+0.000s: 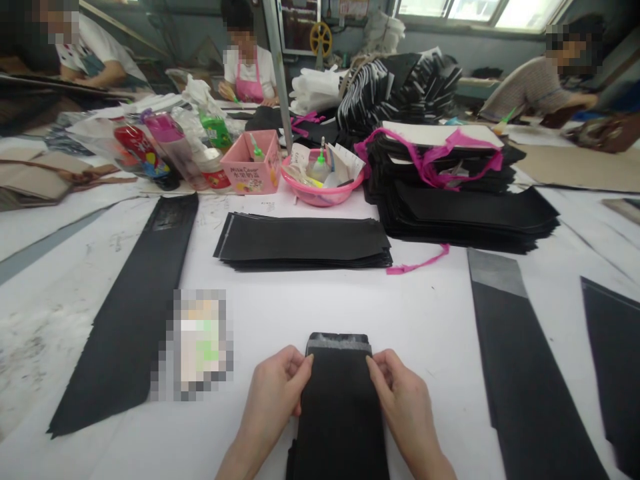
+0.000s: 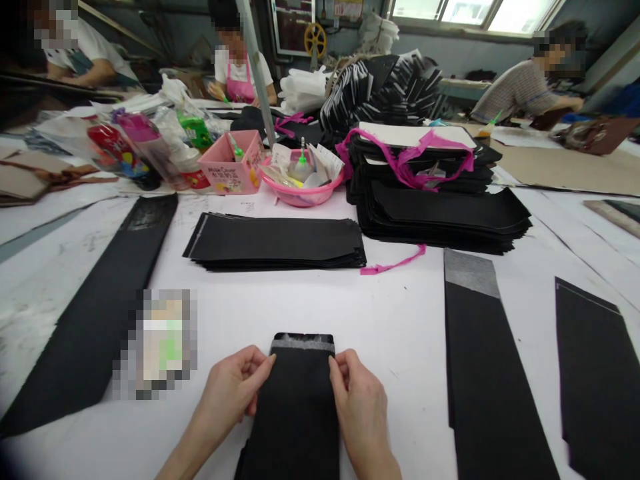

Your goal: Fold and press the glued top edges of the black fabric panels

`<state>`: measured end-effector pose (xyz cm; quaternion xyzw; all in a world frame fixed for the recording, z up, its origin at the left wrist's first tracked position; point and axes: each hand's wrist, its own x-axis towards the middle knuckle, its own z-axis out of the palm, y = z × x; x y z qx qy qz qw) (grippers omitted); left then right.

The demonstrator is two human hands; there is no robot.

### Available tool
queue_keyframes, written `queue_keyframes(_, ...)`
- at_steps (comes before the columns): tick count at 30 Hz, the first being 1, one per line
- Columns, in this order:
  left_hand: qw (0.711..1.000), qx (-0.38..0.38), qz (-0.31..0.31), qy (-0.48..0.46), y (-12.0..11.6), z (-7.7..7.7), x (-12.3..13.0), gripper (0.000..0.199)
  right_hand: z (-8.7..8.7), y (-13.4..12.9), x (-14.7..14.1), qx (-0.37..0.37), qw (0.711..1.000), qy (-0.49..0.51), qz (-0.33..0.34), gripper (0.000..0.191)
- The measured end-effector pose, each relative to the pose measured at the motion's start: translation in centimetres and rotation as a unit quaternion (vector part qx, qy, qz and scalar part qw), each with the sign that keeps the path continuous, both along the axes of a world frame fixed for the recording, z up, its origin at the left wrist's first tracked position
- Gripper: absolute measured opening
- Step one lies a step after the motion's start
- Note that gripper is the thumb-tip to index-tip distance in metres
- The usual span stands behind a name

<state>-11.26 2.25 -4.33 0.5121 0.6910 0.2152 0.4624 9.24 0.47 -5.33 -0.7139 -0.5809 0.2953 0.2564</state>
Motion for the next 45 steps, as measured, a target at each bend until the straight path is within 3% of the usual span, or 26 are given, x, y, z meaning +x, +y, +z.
queue_keyframes(12,1.000,-0.017,0.024,-0.001,0.1,-0.6,0.1,0.039,0.3,0.1,-0.4,-0.011,1.000,-0.020,-0.017,0.029)
queue_keyframes(26,0.999,-0.003,0.001,0.046,0.2,-0.7,0.1,0.040,0.5,0.5,-0.6,-0.049,0.997,-0.053,-0.038,0.024)
queue_keyframes(45,0.998,-0.006,-0.024,0.057,0.2,-1.6,-0.4,0.044,0.8,0.8,-0.9,-0.040,0.994,-0.097,-0.038,0.021)
